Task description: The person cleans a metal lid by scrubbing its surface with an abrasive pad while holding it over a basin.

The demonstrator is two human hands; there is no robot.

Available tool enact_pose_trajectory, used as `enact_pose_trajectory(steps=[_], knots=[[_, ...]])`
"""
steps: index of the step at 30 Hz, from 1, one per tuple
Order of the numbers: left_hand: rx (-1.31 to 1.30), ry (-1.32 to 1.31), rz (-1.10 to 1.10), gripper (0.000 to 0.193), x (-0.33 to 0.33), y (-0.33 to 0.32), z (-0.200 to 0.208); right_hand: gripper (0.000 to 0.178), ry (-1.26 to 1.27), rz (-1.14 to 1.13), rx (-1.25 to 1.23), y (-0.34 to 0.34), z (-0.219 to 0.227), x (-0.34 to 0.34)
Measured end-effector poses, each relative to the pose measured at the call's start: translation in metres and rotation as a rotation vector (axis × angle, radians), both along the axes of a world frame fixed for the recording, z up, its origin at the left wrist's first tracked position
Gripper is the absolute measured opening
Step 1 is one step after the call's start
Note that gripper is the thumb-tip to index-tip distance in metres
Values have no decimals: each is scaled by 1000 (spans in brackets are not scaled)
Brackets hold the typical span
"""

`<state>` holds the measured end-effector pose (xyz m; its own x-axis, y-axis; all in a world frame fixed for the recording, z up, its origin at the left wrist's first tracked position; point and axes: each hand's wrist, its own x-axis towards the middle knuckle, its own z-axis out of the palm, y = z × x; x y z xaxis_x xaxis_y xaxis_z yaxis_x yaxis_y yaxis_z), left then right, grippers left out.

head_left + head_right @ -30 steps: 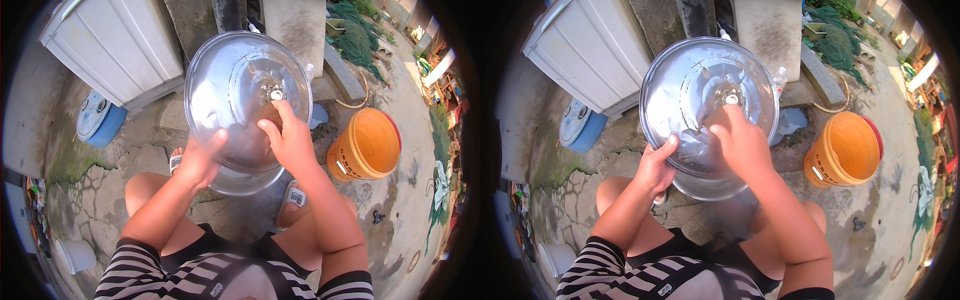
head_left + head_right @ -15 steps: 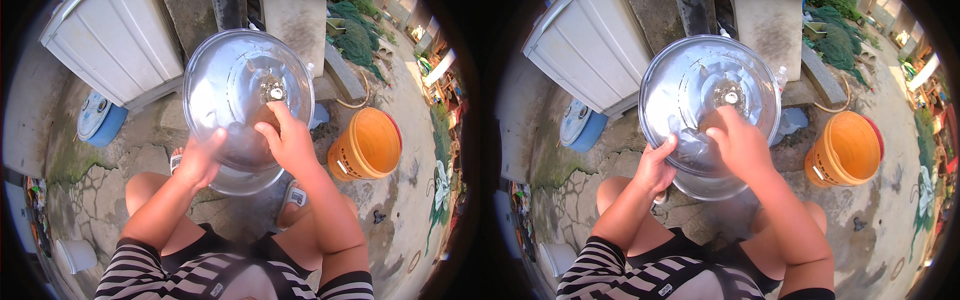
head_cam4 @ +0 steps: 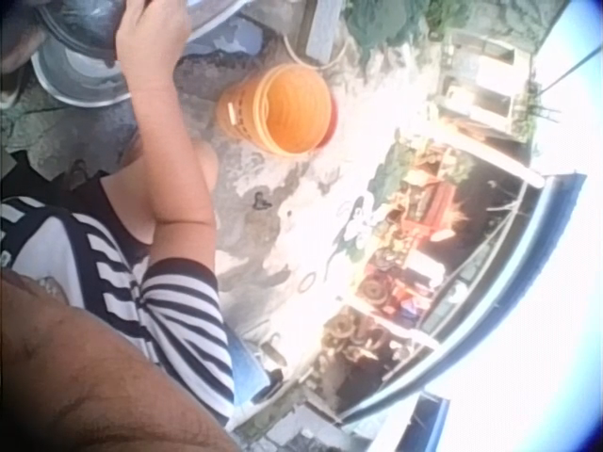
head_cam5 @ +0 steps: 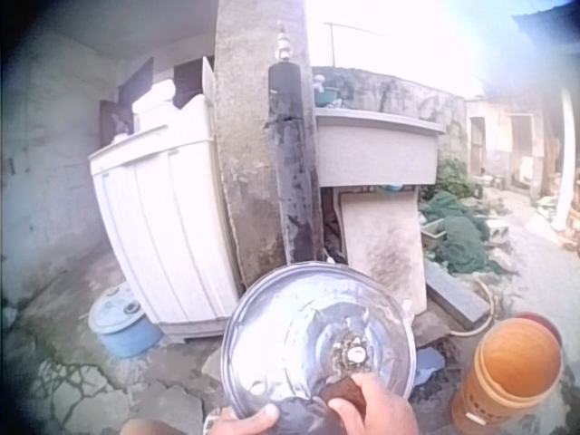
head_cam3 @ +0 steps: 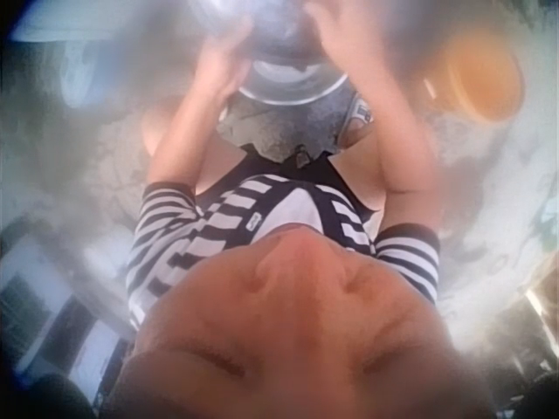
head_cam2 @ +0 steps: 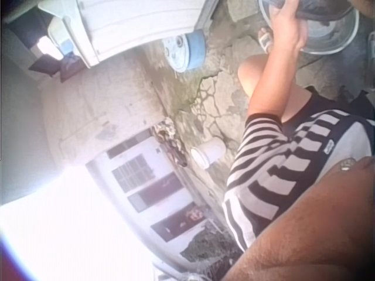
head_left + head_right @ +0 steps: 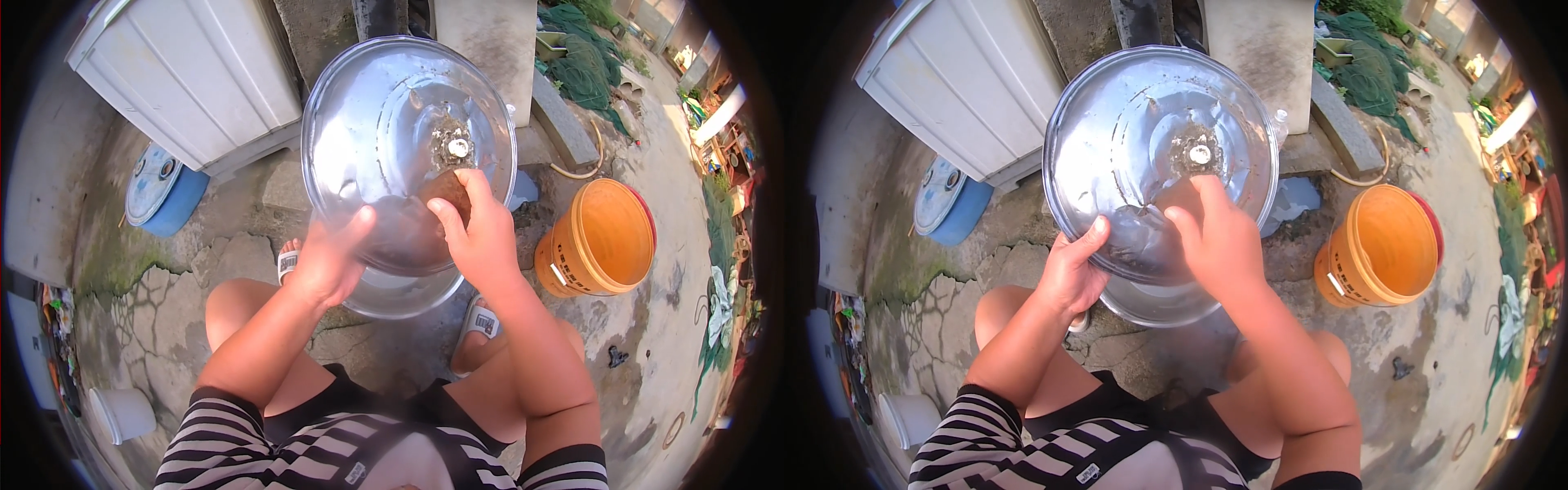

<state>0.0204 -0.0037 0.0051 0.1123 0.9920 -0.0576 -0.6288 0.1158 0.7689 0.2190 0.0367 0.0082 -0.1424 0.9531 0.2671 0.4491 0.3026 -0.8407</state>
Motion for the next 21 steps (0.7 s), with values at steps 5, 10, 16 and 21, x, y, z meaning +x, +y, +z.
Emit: enact_pose_trajectory(steps=[5, 10, 16, 21], knots=[[-37, -14, 21, 55, 0, -1, 1, 37, -200, 69, 204, -6, 9, -2], [-11, -23, -6, 55, -1, -1, 2, 36, -88, -47, 130, -3, 4, -4], [7, 42, 10, 58, -1, -2, -2, 36, -128, -38, 174, -4, 8, -3], [-17, 57, 16, 59, 0, -2, -4, 35, -156, -53, 137, -7, 13, -3]])
